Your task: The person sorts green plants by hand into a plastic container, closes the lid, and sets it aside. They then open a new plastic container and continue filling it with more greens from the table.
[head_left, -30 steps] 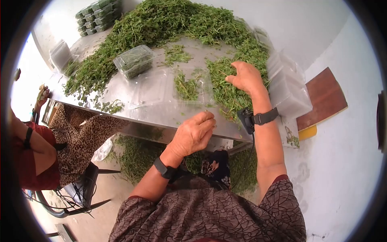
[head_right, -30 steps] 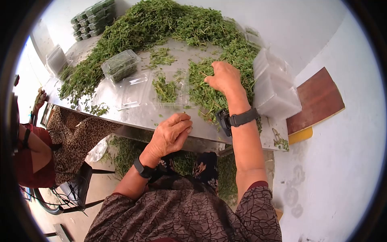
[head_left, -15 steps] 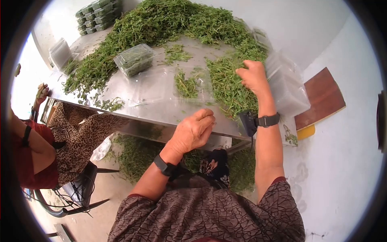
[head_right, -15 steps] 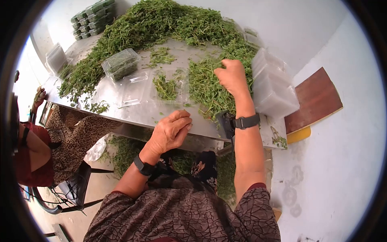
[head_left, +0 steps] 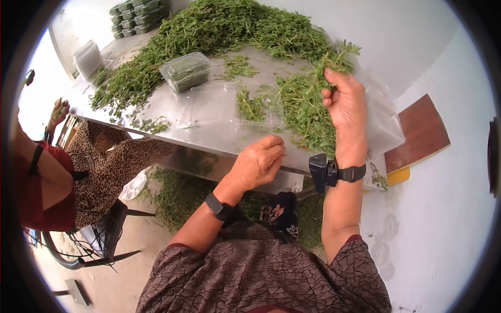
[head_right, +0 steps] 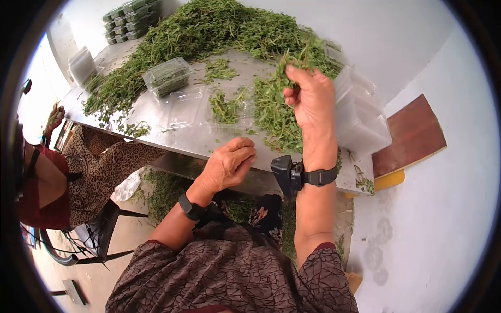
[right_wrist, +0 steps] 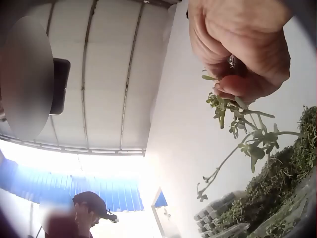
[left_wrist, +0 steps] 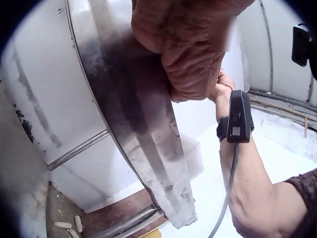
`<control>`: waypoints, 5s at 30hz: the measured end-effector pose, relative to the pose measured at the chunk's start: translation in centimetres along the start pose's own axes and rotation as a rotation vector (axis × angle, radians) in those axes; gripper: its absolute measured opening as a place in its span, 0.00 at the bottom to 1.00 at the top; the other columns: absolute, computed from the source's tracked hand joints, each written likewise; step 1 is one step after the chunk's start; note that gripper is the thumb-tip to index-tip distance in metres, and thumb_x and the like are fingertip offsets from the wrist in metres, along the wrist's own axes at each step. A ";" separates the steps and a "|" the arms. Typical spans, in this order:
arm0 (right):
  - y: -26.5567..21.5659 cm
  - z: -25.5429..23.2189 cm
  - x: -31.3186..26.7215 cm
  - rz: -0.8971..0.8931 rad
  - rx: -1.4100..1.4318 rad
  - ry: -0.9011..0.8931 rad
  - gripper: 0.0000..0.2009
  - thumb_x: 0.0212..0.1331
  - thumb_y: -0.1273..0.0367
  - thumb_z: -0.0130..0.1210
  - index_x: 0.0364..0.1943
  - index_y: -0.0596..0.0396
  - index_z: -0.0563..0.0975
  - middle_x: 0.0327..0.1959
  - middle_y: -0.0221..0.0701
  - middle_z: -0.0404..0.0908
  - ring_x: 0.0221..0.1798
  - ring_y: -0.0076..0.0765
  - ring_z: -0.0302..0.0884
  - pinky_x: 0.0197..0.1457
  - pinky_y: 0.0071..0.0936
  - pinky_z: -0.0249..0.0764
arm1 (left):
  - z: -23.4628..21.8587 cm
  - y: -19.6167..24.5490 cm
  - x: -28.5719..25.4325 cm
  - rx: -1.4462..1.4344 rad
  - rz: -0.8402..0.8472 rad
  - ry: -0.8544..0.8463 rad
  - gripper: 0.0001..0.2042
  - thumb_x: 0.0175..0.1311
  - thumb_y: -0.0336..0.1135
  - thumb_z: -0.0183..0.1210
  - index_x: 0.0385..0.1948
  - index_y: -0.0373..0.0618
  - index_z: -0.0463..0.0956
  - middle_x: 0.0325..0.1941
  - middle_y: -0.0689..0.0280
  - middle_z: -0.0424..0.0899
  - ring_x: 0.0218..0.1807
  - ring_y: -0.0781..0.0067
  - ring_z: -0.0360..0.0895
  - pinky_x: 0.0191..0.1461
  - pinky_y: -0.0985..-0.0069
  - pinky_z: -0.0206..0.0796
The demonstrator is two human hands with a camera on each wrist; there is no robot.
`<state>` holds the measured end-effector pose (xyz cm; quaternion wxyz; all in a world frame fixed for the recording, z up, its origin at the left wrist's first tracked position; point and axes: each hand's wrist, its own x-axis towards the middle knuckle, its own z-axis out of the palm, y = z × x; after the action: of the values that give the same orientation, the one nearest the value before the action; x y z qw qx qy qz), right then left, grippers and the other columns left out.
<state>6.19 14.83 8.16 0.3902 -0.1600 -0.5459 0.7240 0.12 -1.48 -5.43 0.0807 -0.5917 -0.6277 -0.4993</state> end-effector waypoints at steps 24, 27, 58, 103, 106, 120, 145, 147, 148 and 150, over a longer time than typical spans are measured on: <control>8.2 -3.4 -8.5 -0.082 -0.583 -0.014 0.09 0.61 0.70 0.51 0.35 0.64 0.77 0.24 0.29 0.79 0.18 0.17 0.70 0.21 0.17 0.66 | -4.4 2.2 0.5 0.009 0.051 0.193 0.11 0.47 0.20 0.57 0.35 0.39 0.78 0.42 0.59 0.79 0.41 0.56 0.77 0.45 0.69 0.70; 9.7 -4.1 -9.4 -0.096 -0.587 0.054 0.08 0.60 0.71 0.51 0.35 0.64 0.77 0.23 0.30 0.79 0.20 0.18 0.71 0.24 0.19 0.68 | -5.1 1.5 1.8 0.217 0.047 0.252 0.12 0.47 0.20 0.57 0.36 0.40 0.78 0.42 0.60 0.79 0.42 0.55 0.77 0.50 0.66 0.67; 10.8 -4.4 -9.4 -0.487 -0.808 -0.059 0.04 0.49 0.77 0.55 0.30 0.59 0.77 0.25 0.37 0.79 0.26 0.40 0.77 0.30 0.28 0.71 | -6.6 -2.5 7.7 0.481 0.105 -0.312 0.07 0.50 0.26 0.56 0.30 0.45 0.80 0.24 0.61 0.79 0.30 0.58 0.76 0.47 0.66 0.63; 6.4 -3.0 -15.3 -0.379 -0.463 -0.189 0.06 0.50 0.80 0.47 0.32 0.61 0.75 0.19 0.31 0.73 0.23 0.28 0.73 0.25 0.28 0.69 | -2.3 9.0 0.2 -1.134 -0.407 0.172 0.05 0.69 0.31 0.47 0.34 0.41 0.67 0.26 0.68 0.75 0.22 0.87 0.66 0.28 0.88 0.61; 5.2 -6.0 -14.5 -0.064 0.035 -0.005 0.07 0.56 0.77 0.44 0.33 0.63 0.75 0.21 0.27 0.72 0.22 0.20 0.67 0.22 0.19 0.65 | -3.1 8.4 0.5 -1.341 -0.093 0.227 0.06 0.69 0.34 0.48 0.36 0.41 0.68 0.27 0.67 0.76 0.19 0.87 0.65 0.25 0.89 0.60; -3.8 -4.0 -12.3 -0.721 -0.155 0.490 0.10 0.61 0.72 0.52 0.43 0.65 0.75 0.27 0.32 0.78 0.21 0.15 0.65 0.21 0.11 0.60 | 1.7 6.5 -0.8 -0.391 0.034 -0.596 0.13 0.56 0.31 0.56 0.41 0.34 0.73 0.37 0.48 0.78 0.40 0.45 0.76 0.42 0.61 0.69; 8.4 0.0 -2.6 -0.392 -1.264 -0.157 0.11 0.53 0.68 0.54 0.39 0.57 0.80 0.28 0.43 0.81 0.35 0.51 0.79 0.40 0.42 0.72 | -4.2 0.4 0.6 0.223 -0.099 0.152 0.15 0.49 0.20 0.55 0.42 0.37 0.75 0.45 0.53 0.76 0.43 0.49 0.76 0.45 0.63 0.70; 8.4 0.1 -2.4 -0.391 -1.216 -0.173 0.10 0.53 0.68 0.54 0.37 0.57 0.80 0.27 0.42 0.81 0.34 0.51 0.79 0.40 0.42 0.72 | -4.2 0.6 0.6 0.203 -0.110 0.147 0.15 0.50 0.19 0.54 0.42 0.37 0.74 0.45 0.53 0.76 0.43 0.49 0.76 0.45 0.63 0.70; 8.3 0.3 -2.4 -0.383 -1.233 -0.175 0.09 0.53 0.69 0.54 0.35 0.58 0.80 0.26 0.42 0.81 0.33 0.50 0.79 0.39 0.42 0.72 | -4.1 0.7 0.6 0.194 -0.101 0.158 0.15 0.50 0.19 0.54 0.42 0.36 0.74 0.45 0.54 0.76 0.43 0.49 0.76 0.44 0.64 0.70; 8.1 0.5 -2.5 -0.375 -1.250 -0.177 0.07 0.52 0.69 0.55 0.32 0.58 0.80 0.25 0.42 0.80 0.32 0.50 0.79 0.38 0.42 0.72 | -4.1 0.8 0.5 0.185 -0.092 0.169 0.15 0.50 0.19 0.54 0.42 0.36 0.74 0.44 0.54 0.76 0.43 0.49 0.76 0.44 0.65 0.71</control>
<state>4.30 11.87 0.47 0.2970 -0.1986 -0.9121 0.2010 -1.40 -4.27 -2.69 0.1643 -0.5083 -0.6885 -0.4905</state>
